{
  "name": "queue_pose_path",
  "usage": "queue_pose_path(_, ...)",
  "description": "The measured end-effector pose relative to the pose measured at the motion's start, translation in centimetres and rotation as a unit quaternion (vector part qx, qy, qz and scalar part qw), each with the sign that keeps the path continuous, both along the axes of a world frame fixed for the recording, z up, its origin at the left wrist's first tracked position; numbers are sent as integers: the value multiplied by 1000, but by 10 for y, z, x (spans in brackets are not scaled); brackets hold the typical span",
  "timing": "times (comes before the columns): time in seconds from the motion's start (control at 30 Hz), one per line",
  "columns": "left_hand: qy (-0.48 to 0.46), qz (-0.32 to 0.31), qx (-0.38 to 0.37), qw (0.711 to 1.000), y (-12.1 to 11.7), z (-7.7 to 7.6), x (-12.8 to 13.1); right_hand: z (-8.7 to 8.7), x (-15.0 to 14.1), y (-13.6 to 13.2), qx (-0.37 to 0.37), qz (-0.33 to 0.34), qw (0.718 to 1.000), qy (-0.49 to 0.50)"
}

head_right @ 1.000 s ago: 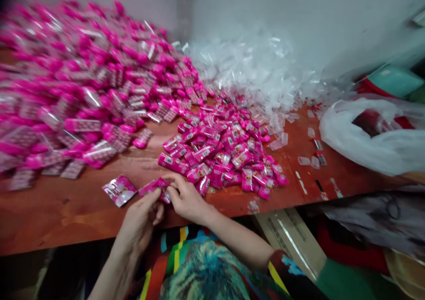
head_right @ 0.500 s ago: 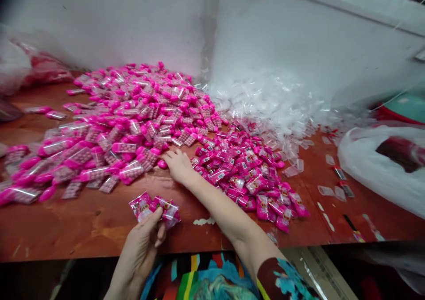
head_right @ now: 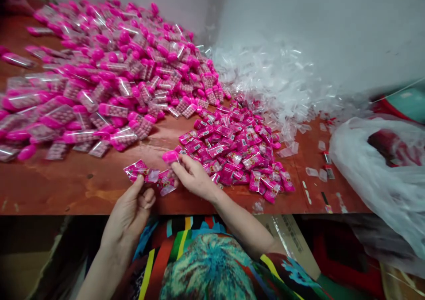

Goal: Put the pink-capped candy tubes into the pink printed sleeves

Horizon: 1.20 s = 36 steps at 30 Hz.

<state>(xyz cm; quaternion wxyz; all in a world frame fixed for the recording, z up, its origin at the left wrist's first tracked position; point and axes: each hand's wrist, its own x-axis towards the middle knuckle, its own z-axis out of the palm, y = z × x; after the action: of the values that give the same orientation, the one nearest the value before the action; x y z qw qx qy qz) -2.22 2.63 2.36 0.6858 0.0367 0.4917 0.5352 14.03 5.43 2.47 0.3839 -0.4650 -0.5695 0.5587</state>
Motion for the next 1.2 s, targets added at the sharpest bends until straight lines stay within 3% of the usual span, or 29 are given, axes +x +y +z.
queue_pose_path(0.07,-2,-4,2,1000,1,-3,5,-8,5,-24,-81,-14,993,85)
queue_pose_path(0.13,-3,-15,7,1000,2,-6,11,-16,5,-39,-113,-30,986,123)
queue_pose_path(0.27,10,-58,13,998,0,-11,21,-27,2,-47,-127,-42,981,139)
queue_pose_path(0.53,20,-166,26,986,-5,-12,26,-34,10,-57,-158,-37,975,150)
queue_pose_path(0.67,22,-146,16,989,-3,-10,27,-38,10,-61,-118,-66,983,125)
queue_pose_path(0.83,42,-107,1,993,-3,-9,28,-37,11,-60,-133,-136,972,140)
queue_pose_path(1.1,42,-90,-20,995,-6,-14,35,-37,13,-72,-140,-101,977,121)
queue_pose_path(1.2,18,-94,-32,995,-5,-13,38,-40,15,-74,-136,-121,976,119)
